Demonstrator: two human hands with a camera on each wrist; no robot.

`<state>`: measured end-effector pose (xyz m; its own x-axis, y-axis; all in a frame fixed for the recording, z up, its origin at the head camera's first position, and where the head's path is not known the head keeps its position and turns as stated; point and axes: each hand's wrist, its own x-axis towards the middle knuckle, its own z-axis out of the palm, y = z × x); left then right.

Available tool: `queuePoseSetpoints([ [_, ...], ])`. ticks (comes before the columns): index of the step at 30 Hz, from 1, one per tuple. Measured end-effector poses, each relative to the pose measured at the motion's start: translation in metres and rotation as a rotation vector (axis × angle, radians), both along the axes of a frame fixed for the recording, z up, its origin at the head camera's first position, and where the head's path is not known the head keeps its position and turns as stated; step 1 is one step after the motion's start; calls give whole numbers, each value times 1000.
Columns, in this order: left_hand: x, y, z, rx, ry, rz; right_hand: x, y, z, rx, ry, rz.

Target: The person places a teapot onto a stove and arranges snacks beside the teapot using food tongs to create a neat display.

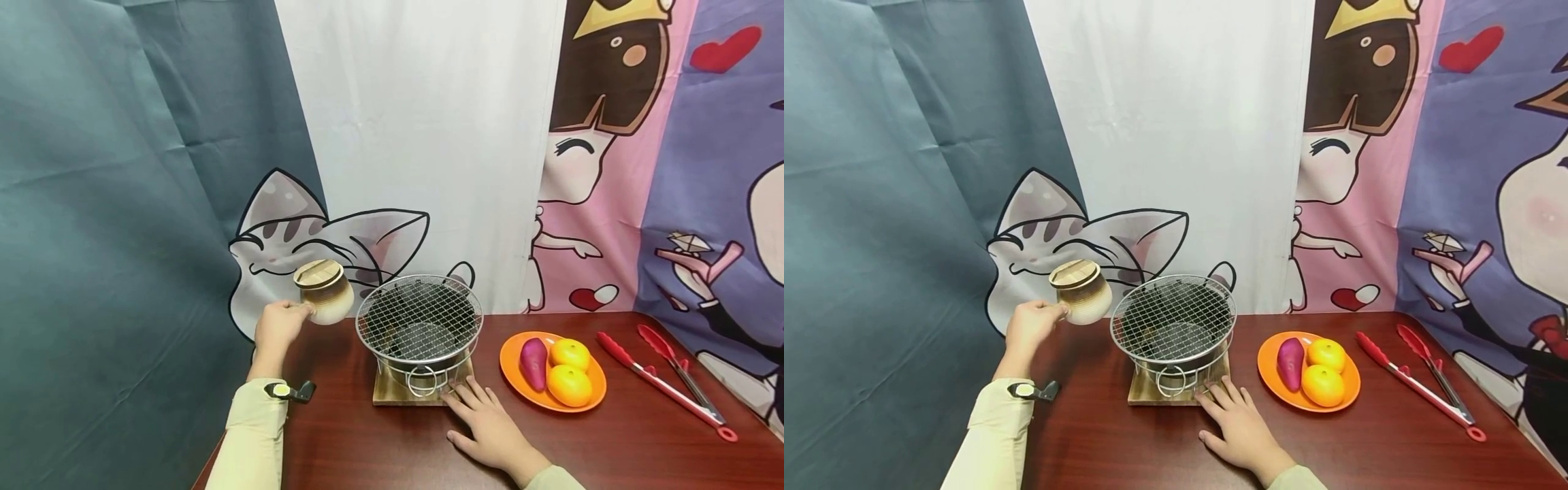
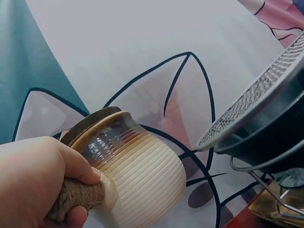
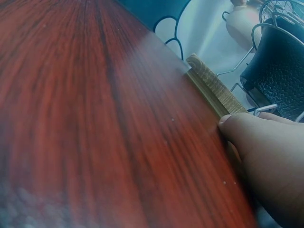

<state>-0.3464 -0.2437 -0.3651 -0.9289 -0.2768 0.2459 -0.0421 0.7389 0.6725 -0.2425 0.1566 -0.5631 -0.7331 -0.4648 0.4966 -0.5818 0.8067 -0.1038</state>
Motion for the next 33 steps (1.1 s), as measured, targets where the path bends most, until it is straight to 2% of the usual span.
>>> queuePoseSetpoints([
  [8, -6, 7, 14, -12, -1, 7, 0, 1, -1, 2, 12, -1],
  [33, -19, 46, 42, -3, 75, -68, 0, -1, -1, -9, 15, -1],
])
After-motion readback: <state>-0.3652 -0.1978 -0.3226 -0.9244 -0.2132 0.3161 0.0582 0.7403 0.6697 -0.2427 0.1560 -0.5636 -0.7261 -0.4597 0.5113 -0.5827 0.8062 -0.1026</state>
